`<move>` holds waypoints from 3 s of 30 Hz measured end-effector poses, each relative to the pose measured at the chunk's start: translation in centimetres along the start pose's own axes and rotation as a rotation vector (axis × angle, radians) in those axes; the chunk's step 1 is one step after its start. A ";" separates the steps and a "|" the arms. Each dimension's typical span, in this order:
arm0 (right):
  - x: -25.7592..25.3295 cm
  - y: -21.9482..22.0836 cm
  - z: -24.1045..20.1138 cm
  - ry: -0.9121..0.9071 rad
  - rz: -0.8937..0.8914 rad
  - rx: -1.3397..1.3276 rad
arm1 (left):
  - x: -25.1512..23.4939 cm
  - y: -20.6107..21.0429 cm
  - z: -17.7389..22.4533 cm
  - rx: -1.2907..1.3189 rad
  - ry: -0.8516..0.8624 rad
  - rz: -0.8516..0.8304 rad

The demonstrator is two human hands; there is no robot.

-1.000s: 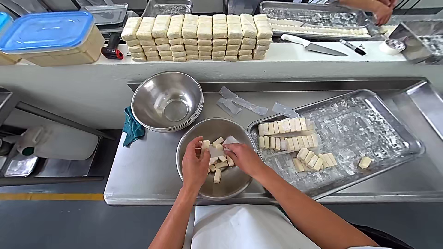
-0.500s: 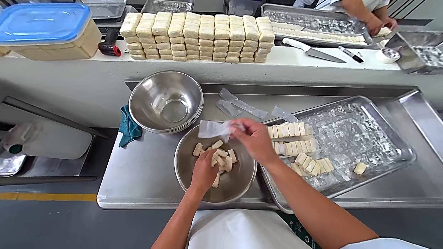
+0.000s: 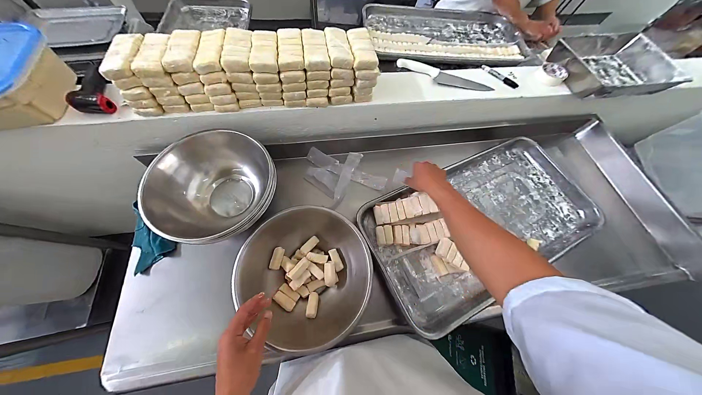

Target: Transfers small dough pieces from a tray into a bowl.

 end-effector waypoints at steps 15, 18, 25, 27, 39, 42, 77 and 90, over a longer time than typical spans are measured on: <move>10.9 3.7 4.1 -0.307 0.070 0.078 | -3.3 9.2 7.0 -0.030 0.153 -0.211; 11.7 3.7 5.9 -0.305 -0.005 -0.119 | -3.2 10.1 7.7 -0.015 0.183 -0.231; 18.0 -2.6 -3.0 -0.460 -0.294 -0.576 | -4.3 8.9 7.9 0.267 -0.016 -0.294; 20.5 -2.7 -8.8 -0.630 -0.369 -0.557 | -4.6 9.1 8.3 0.314 -0.036 -0.348; 22.7 6.1 -19.1 -0.593 -0.351 -0.450 | -2.9 -0.5 2.9 0.048 -0.091 0.118; 23.4 8.0 -18.4 -0.595 -0.576 -0.688 | -2.7 -1.5 0.9 0.262 -0.156 0.102; 25.9 7.3 -19.8 -0.504 -0.263 -0.619 | -4.5 4.3 4.3 0.547 -0.131 -0.207; 25.6 6.5 -19.6 -0.413 -0.322 -0.980 | -5.0 0.6 4.7 0.105 0.001 0.051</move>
Point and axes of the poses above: each hand's wrist, its own x-axis away from the middle knuckle, its own y-axis out of the palm, z = x × y, the point moved 10 cm from there along -x, towards the middle knuckle, and after that the axes turned 3 degrees about z, right-handed, at the moved point
